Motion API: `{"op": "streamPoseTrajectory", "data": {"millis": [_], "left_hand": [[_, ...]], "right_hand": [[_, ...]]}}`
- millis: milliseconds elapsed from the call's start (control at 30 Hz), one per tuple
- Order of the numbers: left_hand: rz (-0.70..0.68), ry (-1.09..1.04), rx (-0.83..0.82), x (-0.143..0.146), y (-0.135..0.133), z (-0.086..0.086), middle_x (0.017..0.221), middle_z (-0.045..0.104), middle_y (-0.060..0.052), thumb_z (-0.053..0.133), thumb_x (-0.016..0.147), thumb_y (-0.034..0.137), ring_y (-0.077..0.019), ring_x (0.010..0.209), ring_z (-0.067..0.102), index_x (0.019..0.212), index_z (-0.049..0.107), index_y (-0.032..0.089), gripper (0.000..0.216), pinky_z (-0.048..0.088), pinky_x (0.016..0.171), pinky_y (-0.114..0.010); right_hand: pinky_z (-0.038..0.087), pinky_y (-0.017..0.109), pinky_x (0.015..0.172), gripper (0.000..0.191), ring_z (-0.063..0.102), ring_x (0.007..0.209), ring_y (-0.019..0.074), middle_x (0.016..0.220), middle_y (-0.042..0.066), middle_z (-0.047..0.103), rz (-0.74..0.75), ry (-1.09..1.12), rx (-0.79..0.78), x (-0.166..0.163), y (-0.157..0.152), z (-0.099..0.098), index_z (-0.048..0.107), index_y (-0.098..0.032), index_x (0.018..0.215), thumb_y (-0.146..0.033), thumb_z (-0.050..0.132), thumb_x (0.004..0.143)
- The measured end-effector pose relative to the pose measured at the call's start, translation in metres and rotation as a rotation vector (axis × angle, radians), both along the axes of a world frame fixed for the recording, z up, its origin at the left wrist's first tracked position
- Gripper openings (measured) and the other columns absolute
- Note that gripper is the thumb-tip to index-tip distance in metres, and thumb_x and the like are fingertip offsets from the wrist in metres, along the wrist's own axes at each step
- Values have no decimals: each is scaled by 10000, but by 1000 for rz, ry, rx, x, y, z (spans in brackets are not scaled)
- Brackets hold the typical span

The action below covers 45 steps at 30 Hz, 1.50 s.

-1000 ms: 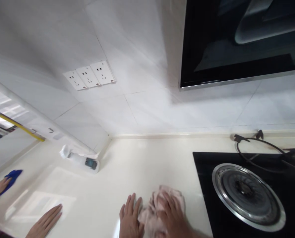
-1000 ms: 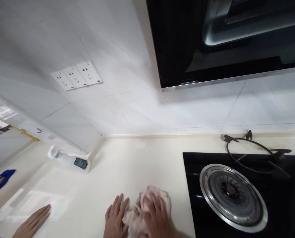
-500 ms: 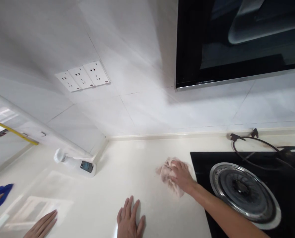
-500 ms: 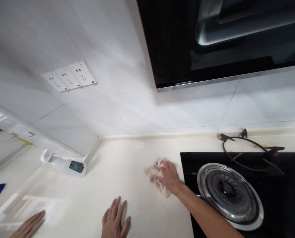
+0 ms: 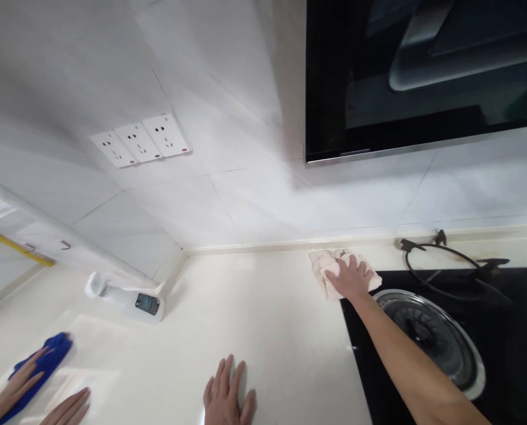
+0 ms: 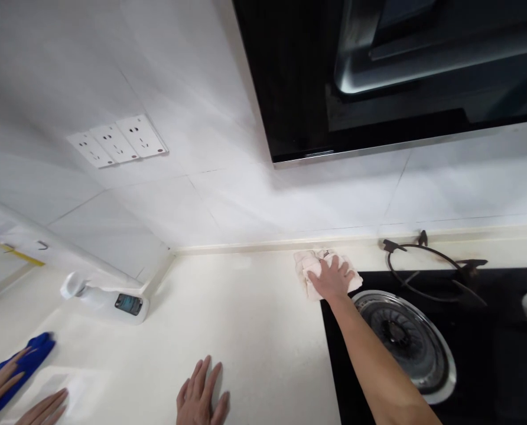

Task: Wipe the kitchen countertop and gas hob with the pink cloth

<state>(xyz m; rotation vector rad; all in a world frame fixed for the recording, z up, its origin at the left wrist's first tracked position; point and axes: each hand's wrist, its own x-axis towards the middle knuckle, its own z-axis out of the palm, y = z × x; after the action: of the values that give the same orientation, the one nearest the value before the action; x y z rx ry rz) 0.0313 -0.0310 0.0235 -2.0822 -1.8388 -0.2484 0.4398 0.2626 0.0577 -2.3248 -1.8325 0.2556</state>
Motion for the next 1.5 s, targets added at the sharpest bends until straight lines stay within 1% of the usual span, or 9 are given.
{"op": "streamPoseTrajectory", "data": {"millis": [167, 267, 433, 600, 900, 1033, 1133, 1333, 1500], "left_hand": [[22, -28, -32, -1, 1, -4, 1559, 533, -98, 520, 944, 434, -312, 1428, 489, 1426, 599, 283, 511, 393, 1104, -519], [42, -66, -67, 0, 1, -6, 1568, 524, -93, 507, 949, 438, -314, 1442, 475, 1432, 596, 289, 513, 390, 1117, -532], [90, -130, -110, 3, 4, 0, 1595, 491, -84, 458, 967, 444, -304, 1482, 425, 1433, 597, 285, 511, 361, 1156, -541], [108, -166, -181, 6, 8, 11, 1604, 479, -86, 424, 980, 471, -292, 1500, 400, 1439, 591, 280, 524, 344, 1170, -534], [124, -179, -183, 11, 14, 14, 1596, 482, -98, 384, 980, 494, -302, 1502, 383, 1431, 587, 261, 547, 338, 1161, -539], [129, -177, -211, 14, 15, 20, 1598, 475, -104, 382, 983, 492, -297, 1508, 369, 1431, 582, 254, 545, 320, 1178, -527], [134, -179, -214, 17, 16, 23, 1598, 470, -116, 367, 987, 500, -302, 1504, 369, 1429, 584, 239, 557, 314, 1182, -530], [138, -179, -242, 24, 15, 32, 1597, 467, -136, 366, 998, 485, -304, 1513, 353, 1425, 589, 228, 546, 302, 1189, -540], [122, -197, -228, 26, 12, 34, 1600, 462, -149, 373, 1008, 480, -321, 1514, 350, 1432, 586, 215, 543, 297, 1190, -557]], "right_hand": [[140, 644, 1178, 754, 146, 1532, 491, 1693, 173, 222, 115, -30, 7, -6, -49, 2, 469, -215, 1523, -638, 517, 901], [157, 621, 1196, 709, 159, 1543, 467, 1694, 164, 247, 194, -45, 39, -13, -108, -6, 510, -208, 1498, -592, 550, 904], [239, 628, 1178, 563, 197, 1542, 451, 1663, 161, 330, 409, -6, 307, -15, -217, -28, 630, -234, 1382, -561, 560, 929], [268, 590, 1180, 502, 244, 1540, 392, 1667, 88, 352, 496, 27, 329, 11, -281, -29, 637, -305, 1360, -587, 543, 955], [274, 526, 1197, 434, 347, 1496, 340, 1617, 72, 441, 422, -28, 223, 112, -333, -36, 686, -285, 1271, -484, 590, 897], [287, 590, 1180, 437, 371, 1472, 354, 1585, 92, 470, 152, -108, 228, 171, -337, -32, 682, -260, 1261, -381, 509, 878], [362, 617, 1113, 473, 395, 1438, 377, 1583, 117, 449, -106, -71, 197, 188, -327, -29, 660, -249, 1273, -447, 416, 919], [292, 679, 1132, 604, 253, 1497, 449, 1602, 172, 374, -164, -81, 241, 137, -324, -29, 640, -201, 1277, -635, 443, 907], [263, 661, 1155, 520, 235, 1512, 452, 1611, 168, 386, 44, -50, 235, 58, -338, -23, 666, -211, 1261, -566, 537, 904]]}}
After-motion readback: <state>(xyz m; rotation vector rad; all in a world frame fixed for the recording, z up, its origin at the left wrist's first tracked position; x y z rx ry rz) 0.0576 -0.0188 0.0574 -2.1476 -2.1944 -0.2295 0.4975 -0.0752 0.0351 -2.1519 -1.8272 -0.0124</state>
